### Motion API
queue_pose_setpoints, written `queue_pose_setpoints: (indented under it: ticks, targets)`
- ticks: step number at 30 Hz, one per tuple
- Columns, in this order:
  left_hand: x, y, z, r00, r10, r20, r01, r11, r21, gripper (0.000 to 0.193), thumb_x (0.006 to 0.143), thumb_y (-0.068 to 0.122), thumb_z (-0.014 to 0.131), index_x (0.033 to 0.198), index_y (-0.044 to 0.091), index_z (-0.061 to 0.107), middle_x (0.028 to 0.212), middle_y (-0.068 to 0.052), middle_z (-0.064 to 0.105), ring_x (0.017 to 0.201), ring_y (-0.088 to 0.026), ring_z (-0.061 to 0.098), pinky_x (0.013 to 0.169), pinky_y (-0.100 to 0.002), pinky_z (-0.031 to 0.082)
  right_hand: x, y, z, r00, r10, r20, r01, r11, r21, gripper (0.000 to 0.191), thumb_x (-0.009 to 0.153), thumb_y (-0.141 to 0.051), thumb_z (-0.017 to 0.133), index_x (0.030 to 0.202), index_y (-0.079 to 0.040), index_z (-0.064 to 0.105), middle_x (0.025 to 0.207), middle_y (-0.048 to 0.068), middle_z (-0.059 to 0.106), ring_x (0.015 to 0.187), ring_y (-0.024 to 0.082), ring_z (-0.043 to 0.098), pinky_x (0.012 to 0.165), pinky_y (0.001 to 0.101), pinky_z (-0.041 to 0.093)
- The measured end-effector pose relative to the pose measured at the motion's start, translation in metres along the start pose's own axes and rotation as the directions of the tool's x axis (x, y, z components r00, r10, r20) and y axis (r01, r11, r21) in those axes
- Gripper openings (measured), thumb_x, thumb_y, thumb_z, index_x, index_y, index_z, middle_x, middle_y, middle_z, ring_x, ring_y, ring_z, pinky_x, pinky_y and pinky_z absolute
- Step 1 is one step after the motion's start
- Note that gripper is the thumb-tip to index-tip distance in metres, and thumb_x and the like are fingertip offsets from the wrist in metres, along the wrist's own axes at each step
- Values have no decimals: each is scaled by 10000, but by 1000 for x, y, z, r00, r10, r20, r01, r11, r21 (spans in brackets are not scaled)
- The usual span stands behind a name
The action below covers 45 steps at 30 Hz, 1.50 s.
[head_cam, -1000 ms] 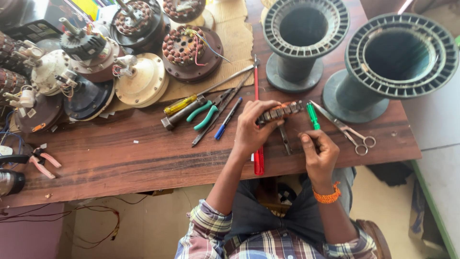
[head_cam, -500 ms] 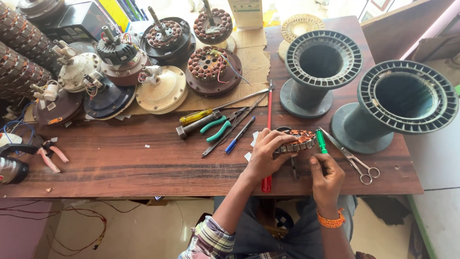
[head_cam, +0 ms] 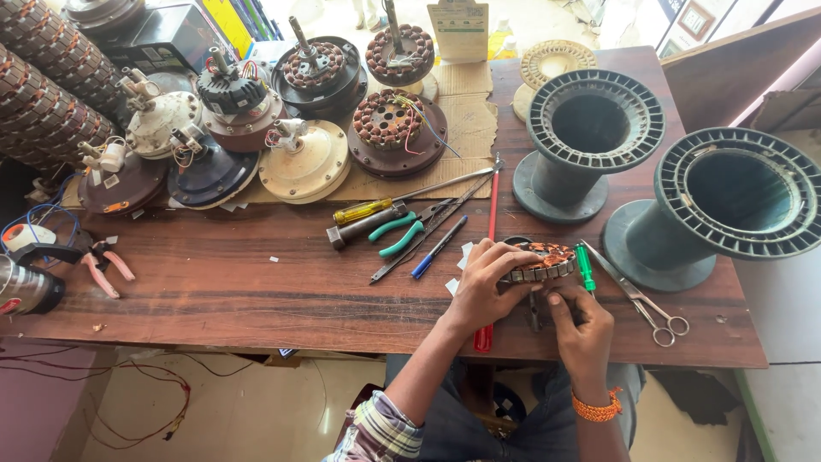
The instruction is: The person sits at a workbench cluttered with motor parts and hand tools. They first handle cash and a wallet, then pick up a motor armature and use a screwdriver to work on its commutator and windings, turning the armature and prying at its components by hand and with the screwdriver.
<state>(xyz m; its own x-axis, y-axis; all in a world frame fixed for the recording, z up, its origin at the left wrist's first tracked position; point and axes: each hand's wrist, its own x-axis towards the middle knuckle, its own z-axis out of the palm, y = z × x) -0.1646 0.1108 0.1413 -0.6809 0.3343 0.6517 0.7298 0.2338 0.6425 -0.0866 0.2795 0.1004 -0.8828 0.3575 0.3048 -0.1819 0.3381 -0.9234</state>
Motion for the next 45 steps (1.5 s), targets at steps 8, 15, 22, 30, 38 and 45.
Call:
queue_pose_setpoints:
  ticks: [8, 15, 22, 30, 38, 45]
  targets:
    - [-1, 0, -1, 1000, -14, 6, 14, 1000, -2, 391, 850, 213, 838, 1212, 141, 708, 1117, -43, 691, 1048, -245, 605, 960, -383, 491, -1, 5, 1, 1000, 8, 3, -8, 1000, 12, 160, 984, -119, 689, 991, 41, 696, 880, 57, 709, 804, 90, 621, 730, 257, 491]
    - [-3, -1, 1, 1000, -20, 4, 20, 1000, 8, 396, 869, 212, 827, 1236, 128, 703, 1168, -60, 695, 1131, -248, 623, 1023, -391, 496, -1, 6, 1, 1000, -11, 12, 11, 999, 30, 165, 992, -119, 688, 986, 45, 692, 893, 49, 708, 805, 83, 608, 736, 247, 484]
    - [-4, -2, 2, 1000, -27, 9, 27, 1000, 16, 389, 871, 201, 821, 1235, 127, 709, 1192, -62, 706, 1143, -247, 626, 1030, -392, 495, -1, 6, 0, 1000, 23, 17, -23, 1000, -7, 144, 986, -115, 692, 983, 28, 706, 837, 48, 705, 765, 83, 602, 707, 257, 486]
    - [-3, -2, 2, 999, -31, 12, 31, 999, 15, 387, 871, 196, 822, 1234, 123, 709, 1186, -69, 704, 1130, -250, 623, 1025, -395, 495, 1, 5, 0, 1000, -5, 22, 6, 1000, -24, 142, 976, -118, 692, 991, 22, 708, 859, 49, 727, 789, 90, 640, 730, 259, 506]
    - [-3, -2, 1, 999, -45, 19, 45, 999, 6, 389, 868, 197, 823, 1233, 123, 710, 1189, -70, 704, 1137, -254, 619, 1026, -400, 490, 2, 3, 1, 1000, 2, 22, -2, 999, -41, 139, 974, -116, 692, 980, 22, 713, 840, 52, 723, 772, 93, 636, 712, 263, 503]
    - [-4, -3, 2, 999, -47, 24, 47, 999, 7, 386, 871, 196, 819, 1234, 124, 708, 1195, -69, 704, 1141, -253, 616, 1027, -403, 489, 2, 2, 3, 1000, -1, 19, 2, 999, -38, 141, 969, -115, 688, 983, 24, 709, 846, 48, 719, 764, 86, 632, 693, 260, 503]
